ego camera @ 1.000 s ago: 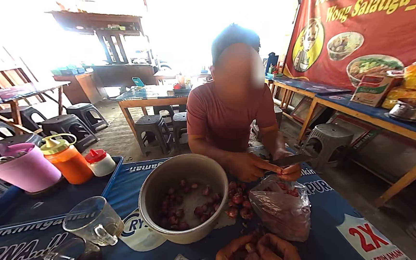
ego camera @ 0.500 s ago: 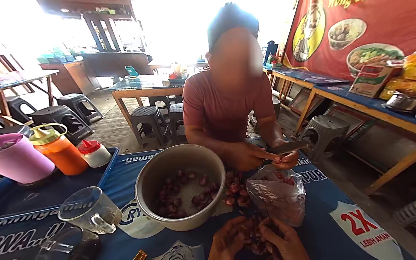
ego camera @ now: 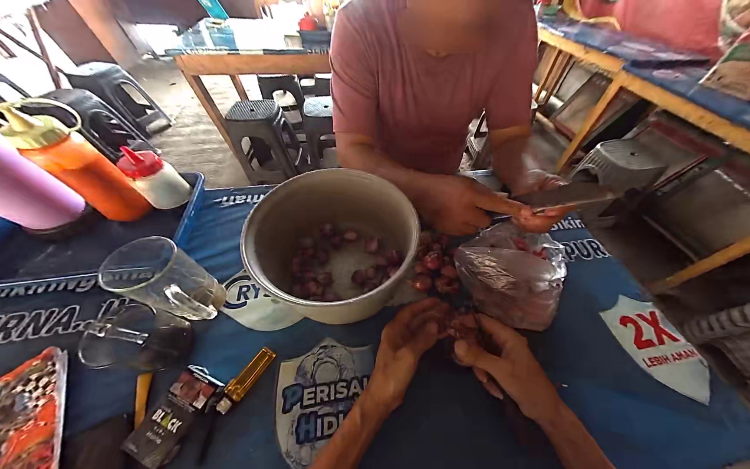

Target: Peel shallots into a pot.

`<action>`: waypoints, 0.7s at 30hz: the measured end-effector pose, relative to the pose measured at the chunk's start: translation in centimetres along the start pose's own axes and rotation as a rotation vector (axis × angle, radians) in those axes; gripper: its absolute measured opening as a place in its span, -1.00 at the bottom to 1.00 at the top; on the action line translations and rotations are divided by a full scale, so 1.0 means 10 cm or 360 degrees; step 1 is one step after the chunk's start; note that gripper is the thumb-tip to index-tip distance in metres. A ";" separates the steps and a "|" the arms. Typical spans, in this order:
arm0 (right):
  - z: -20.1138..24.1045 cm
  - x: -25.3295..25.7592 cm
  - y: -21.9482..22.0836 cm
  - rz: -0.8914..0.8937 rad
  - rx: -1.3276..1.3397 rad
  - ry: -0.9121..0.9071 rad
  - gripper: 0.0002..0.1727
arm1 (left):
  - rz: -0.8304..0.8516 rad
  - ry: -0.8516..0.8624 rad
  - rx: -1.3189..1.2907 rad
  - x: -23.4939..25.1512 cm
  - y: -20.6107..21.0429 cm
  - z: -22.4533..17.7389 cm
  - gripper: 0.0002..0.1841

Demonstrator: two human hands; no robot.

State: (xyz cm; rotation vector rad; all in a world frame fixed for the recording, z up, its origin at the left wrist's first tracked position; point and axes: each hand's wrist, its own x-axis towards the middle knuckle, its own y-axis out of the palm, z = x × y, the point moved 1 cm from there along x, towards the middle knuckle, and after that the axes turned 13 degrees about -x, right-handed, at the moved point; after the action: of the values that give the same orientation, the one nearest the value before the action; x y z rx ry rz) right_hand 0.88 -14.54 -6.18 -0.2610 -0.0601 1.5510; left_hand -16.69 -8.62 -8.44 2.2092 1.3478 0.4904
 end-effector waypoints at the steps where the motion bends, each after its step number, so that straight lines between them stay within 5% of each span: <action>1: 0.01 0.01 0.01 -0.0010 -0.0026 -0.0006 -0.57 | -0.0012 0.0005 0.0001 0.00 0.00 0.00 -0.57; 4: 0.02 0.04 0.05 -0.0075 -0.0089 -0.0009 -0.54 | -0.0003 0.0009 0.0057 -0.01 0.02 0.00 -0.56; 10: 0.04 0.06 0.03 -0.0179 -0.0054 0.0063 -0.86 | 0.0110 -0.0081 0.0150 -0.03 0.05 0.00 -0.62; 21: 0.07 0.04 -0.01 -0.0219 0.0013 0.0045 -0.83 | 0.0104 -0.0139 -0.0012 0.00 -0.02 0.01 -0.60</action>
State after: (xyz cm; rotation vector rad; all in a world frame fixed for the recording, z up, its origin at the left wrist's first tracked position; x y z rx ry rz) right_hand 0.83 -14.09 -5.57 -0.2666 -0.0483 1.4105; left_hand -16.80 -8.58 -8.60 2.2475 1.2306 0.4169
